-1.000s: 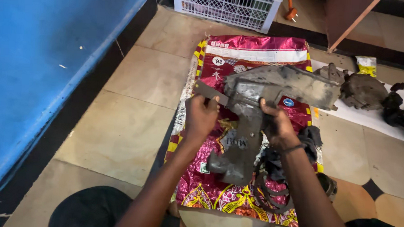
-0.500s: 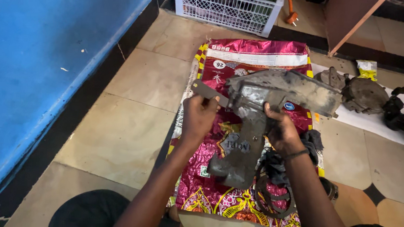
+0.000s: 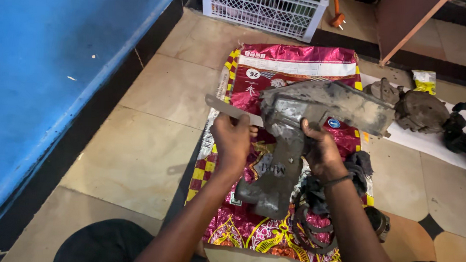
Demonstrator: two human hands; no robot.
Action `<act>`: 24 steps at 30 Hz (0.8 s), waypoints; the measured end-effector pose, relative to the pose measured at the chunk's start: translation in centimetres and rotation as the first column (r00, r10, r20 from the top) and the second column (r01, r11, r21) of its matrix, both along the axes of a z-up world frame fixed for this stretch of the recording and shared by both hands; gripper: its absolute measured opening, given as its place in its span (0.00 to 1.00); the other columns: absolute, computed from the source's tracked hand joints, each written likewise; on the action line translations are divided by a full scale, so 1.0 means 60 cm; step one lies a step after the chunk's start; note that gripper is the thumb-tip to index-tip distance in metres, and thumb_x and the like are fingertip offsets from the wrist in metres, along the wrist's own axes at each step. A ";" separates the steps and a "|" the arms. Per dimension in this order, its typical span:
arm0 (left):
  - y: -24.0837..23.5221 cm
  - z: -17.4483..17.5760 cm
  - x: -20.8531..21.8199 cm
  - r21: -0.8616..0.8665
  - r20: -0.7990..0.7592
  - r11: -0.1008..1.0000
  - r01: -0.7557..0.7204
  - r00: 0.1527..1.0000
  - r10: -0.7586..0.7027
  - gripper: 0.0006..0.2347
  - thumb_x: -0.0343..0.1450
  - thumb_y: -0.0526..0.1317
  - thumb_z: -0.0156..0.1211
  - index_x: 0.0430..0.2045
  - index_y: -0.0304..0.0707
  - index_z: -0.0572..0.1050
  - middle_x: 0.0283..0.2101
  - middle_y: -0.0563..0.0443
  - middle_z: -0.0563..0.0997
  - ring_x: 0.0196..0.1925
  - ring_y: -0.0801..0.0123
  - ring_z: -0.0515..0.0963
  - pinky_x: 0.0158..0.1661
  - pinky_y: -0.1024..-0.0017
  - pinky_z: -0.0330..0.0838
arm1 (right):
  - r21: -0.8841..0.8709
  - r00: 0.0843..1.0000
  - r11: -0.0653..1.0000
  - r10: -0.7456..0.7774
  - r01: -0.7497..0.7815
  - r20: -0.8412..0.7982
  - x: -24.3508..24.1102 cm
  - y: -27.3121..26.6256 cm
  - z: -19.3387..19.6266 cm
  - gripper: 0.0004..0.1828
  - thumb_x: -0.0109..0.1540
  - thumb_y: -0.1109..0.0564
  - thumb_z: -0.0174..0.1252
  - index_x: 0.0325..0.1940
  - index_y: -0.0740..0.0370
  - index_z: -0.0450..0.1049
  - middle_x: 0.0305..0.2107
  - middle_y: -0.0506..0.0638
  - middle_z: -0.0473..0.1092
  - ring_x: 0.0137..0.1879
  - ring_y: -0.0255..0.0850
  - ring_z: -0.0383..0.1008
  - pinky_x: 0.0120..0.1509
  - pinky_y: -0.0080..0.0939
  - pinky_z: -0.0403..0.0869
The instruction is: The person sits on the floor and scrubs a black metal part with a dark cloth. They then use a metal scraper to remove residue from the part. Finally, they pick up a larger, grey metal part and scrub it with the cloth.
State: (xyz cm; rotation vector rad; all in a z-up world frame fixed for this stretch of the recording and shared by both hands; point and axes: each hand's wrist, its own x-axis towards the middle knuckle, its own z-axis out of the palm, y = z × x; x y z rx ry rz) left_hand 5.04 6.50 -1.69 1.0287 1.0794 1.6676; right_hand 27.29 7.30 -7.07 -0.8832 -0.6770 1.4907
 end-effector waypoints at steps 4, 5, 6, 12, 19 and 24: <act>0.001 0.006 -0.004 -0.027 0.002 1.000 -0.002 1.000 0.002 0.04 0.71 0.28 0.57 0.30 0.21 0.73 0.27 0.42 0.82 0.21 0.69 0.82 0.22 0.73 0.79 | 0.007 1.000 1.000 0.013 -0.013 0.007 -0.008 -0.011 0.017 0.14 0.62 0.53 0.60 0.51 0.59 0.74 0.42 0.46 0.76 0.48 0.40 0.78 0.57 0.44 0.75; 0.002 0.007 -0.004 -0.047 0.005 0.999 0.005 1.000 -0.005 0.04 0.71 0.28 0.57 0.31 0.21 0.73 0.27 0.42 0.82 0.21 0.69 0.82 0.22 0.73 0.79 | 0.008 1.000 1.000 0.023 -0.023 0.008 -0.007 -0.016 0.018 0.15 0.61 0.53 0.60 0.50 0.59 0.74 0.42 0.46 0.77 0.48 0.39 0.78 0.57 0.44 0.75; 0.003 0.007 -0.005 -0.050 0.004 0.999 -0.005 1.000 0.005 0.03 0.71 0.28 0.57 0.31 0.22 0.73 0.27 0.42 0.81 0.21 0.69 0.82 0.21 0.73 0.79 | -0.001 1.000 1.000 0.026 -0.026 -0.004 -0.007 -0.014 0.015 0.15 0.62 0.53 0.60 0.50 0.60 0.74 0.42 0.46 0.77 0.49 0.39 0.78 0.57 0.43 0.75; 0.021 0.006 0.001 -0.039 0.002 0.999 -0.012 1.000 0.012 0.02 0.71 0.28 0.56 0.32 0.25 0.72 0.27 0.44 0.80 0.21 0.69 0.81 0.22 0.72 0.78 | 0.045 0.999 0.998 0.049 -0.048 -0.013 0.007 0.010 -0.023 0.13 0.66 0.55 0.60 0.52 0.62 0.72 0.44 0.47 0.75 0.51 0.41 0.77 0.60 0.45 0.74; 0.024 -0.004 -0.011 0.114 -0.348 0.991 0.063 0.937 -0.019 0.03 0.71 0.30 0.62 0.30 0.24 0.76 0.26 0.44 0.82 0.25 0.69 0.79 0.28 0.70 0.73 | 0.038 0.998 0.998 0.045 -0.043 -0.035 -0.005 -0.011 0.009 0.16 0.63 0.55 0.58 0.54 0.61 0.73 0.45 0.48 0.76 0.51 0.42 0.77 0.60 0.45 0.75; 0.025 -0.017 -0.027 0.176 -0.413 0.979 0.100 0.910 -0.018 0.05 0.71 0.32 0.61 0.29 0.26 0.78 0.26 0.45 0.83 0.25 0.71 0.80 0.30 0.69 0.72 | 0.067 1.000 0.998 0.024 -0.023 -0.011 -0.011 -0.010 0.006 0.16 0.65 0.54 0.58 0.55 0.63 0.72 0.47 0.49 0.75 0.53 0.41 0.77 0.61 0.44 0.74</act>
